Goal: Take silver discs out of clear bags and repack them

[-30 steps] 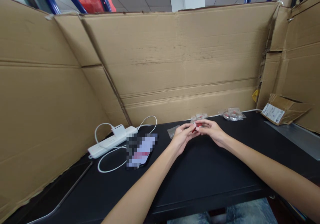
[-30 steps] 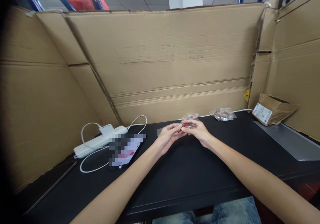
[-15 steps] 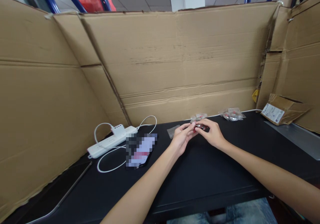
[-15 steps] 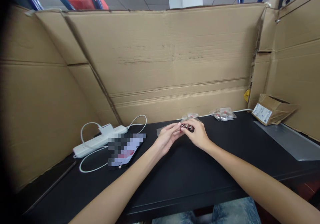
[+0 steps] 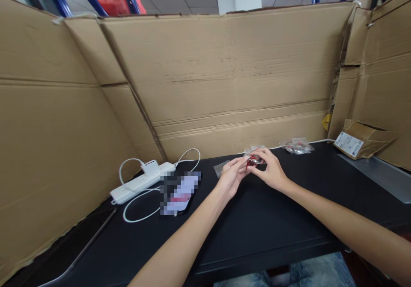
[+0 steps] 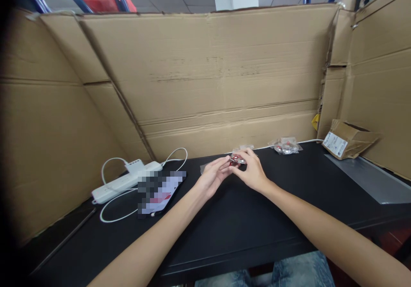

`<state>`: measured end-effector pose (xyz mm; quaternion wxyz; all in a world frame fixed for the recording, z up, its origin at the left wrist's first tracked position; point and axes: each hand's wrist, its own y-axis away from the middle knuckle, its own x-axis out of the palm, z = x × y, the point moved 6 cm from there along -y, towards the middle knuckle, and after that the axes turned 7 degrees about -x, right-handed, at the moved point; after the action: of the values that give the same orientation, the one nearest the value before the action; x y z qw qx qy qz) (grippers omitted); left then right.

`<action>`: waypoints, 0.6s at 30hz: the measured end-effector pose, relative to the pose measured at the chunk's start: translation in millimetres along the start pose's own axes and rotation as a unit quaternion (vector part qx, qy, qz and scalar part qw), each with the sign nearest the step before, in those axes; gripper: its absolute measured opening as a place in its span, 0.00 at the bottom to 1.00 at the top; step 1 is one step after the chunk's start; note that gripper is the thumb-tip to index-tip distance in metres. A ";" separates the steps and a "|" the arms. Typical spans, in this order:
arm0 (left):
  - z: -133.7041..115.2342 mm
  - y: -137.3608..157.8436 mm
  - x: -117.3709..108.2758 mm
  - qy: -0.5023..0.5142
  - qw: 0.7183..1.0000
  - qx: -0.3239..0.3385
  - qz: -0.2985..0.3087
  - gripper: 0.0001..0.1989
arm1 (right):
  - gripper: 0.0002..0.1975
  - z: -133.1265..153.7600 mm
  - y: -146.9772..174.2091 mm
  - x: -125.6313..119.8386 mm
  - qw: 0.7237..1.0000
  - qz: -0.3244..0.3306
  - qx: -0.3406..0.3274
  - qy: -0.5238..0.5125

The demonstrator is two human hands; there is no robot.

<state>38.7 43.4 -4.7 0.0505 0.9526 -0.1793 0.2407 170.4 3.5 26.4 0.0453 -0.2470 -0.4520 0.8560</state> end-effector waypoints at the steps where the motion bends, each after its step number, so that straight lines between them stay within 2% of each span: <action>1: -0.1 0.0 0.2 0.001 1.000 -0.003 -0.001 0.11 | 0.17 0.2 0.2 0.3 1.000 0.002 -0.001 -0.001; 7: 1.0 2.0 6.7 0.021 1.000 -0.017 0.016 0.10 | 0.15 3.7 1.0 -1.0 1.000 -0.008 -0.015 0.006; 12: 1.6 2.4 6.9 0.027 0.999 -0.018 0.008 0.10 | 0.14 5.3 0.6 -3.8 0.999 -0.025 -0.018 0.021; 18: 0.3 3.3 8.6 0.027 0.999 -0.019 0.009 0.10 | 0.11 3.8 -0.1 -2.6 0.999 -0.007 -0.017 0.027</action>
<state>44.7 37.6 -0.9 0.0715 0.9430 -0.1906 0.2634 170.9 0.0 29.2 0.0592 -0.2671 -0.4671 0.8408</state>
